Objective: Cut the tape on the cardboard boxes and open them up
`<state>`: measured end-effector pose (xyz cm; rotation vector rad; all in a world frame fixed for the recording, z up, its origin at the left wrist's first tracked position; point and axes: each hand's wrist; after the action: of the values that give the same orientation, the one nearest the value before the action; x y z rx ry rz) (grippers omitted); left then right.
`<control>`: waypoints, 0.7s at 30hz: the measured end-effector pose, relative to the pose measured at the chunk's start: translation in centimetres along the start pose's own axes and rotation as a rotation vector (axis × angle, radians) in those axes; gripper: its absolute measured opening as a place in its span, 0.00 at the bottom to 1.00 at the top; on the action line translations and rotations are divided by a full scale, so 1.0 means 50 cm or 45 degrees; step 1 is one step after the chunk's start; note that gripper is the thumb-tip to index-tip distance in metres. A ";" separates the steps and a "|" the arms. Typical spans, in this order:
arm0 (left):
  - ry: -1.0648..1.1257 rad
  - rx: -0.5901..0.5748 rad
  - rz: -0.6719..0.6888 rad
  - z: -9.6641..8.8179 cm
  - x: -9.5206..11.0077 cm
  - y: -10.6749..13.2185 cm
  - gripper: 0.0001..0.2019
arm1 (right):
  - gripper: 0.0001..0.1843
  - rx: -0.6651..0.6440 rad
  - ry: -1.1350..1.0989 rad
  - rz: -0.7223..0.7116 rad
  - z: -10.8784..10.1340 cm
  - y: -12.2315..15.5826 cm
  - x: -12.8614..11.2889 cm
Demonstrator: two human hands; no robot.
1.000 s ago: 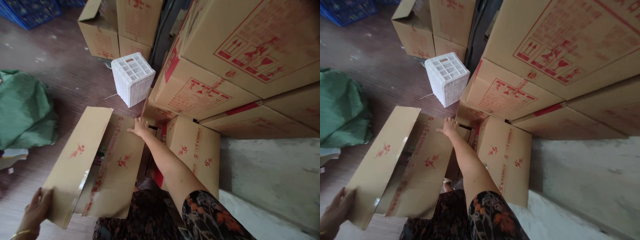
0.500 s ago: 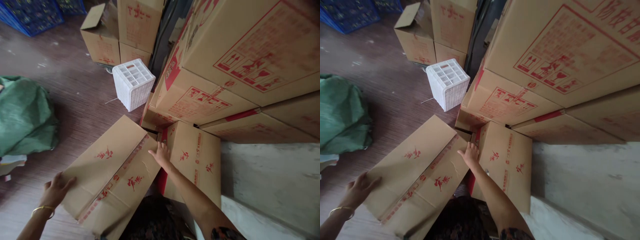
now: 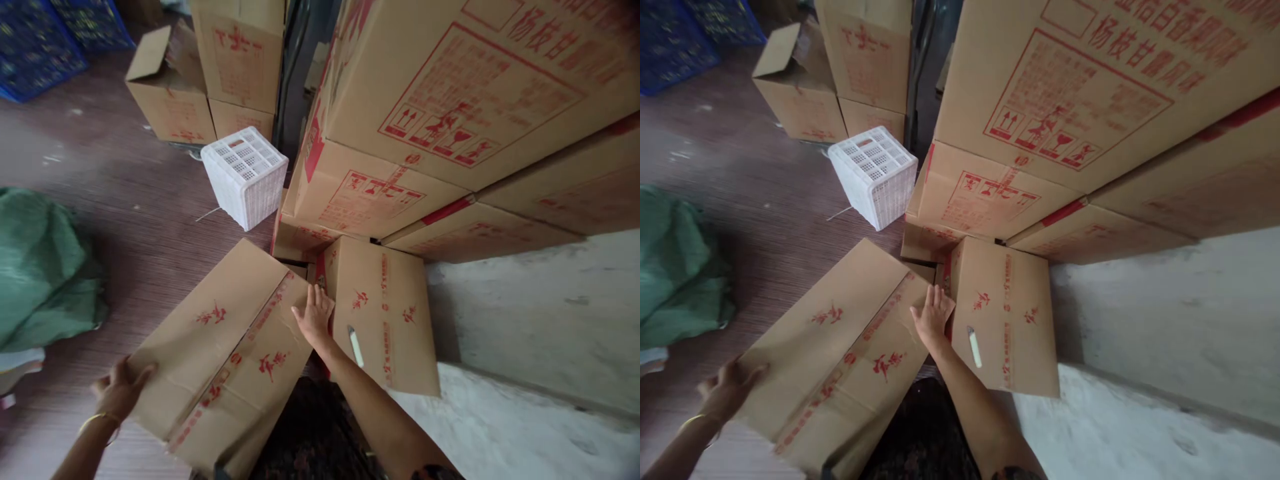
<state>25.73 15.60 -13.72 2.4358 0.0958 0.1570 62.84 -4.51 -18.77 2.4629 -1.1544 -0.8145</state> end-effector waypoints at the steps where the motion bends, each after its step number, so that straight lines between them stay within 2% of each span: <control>1: 0.069 -0.060 -0.019 -0.006 0.008 0.010 0.44 | 0.39 0.009 0.020 -0.062 0.015 0.034 -0.004; 3: 0.172 -0.107 -0.051 -0.013 0.022 0.028 0.45 | 0.36 -0.004 0.047 -0.246 0.057 0.117 -0.017; 6: 0.209 -0.103 -0.019 -0.009 0.024 0.038 0.47 | 0.32 -0.107 0.035 -0.544 0.138 0.256 -0.056; 9: 0.146 -0.135 0.107 -0.001 -0.001 0.033 0.51 | 0.31 -0.235 -0.007 -0.788 0.201 0.366 -0.127; 11: 0.072 -0.161 0.243 0.001 -0.029 0.032 0.55 | 0.31 -0.273 -0.013 -0.901 0.224 0.405 -0.187; 14: -0.116 -0.187 0.458 -0.004 -0.079 0.047 0.57 | 0.27 -0.285 0.082 -0.983 0.231 0.417 -0.273; 16: -0.382 -0.158 0.570 -0.008 -0.108 0.065 0.55 | 0.22 -0.299 0.188 -0.982 0.224 0.410 -0.313; 18: -0.673 -0.068 0.670 -0.008 -0.127 0.084 0.50 | 0.19 -0.280 0.276 -0.983 0.209 0.408 -0.330; 21: -0.884 0.064 0.847 -0.003 -0.128 0.100 0.41 | 0.20 -0.177 0.327 -0.990 0.170 0.442 -0.310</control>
<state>19.52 11.16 -10.93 2.3417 -1.0214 -0.4049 36.35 -6.73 -9.11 2.7808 -0.0171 -0.6839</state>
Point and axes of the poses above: each hand's wrist, its own y-axis away from the middle knuckle, its own z-axis out of the palm, x = y × z, and after that the axes turned 12 degrees about -x, right-handed
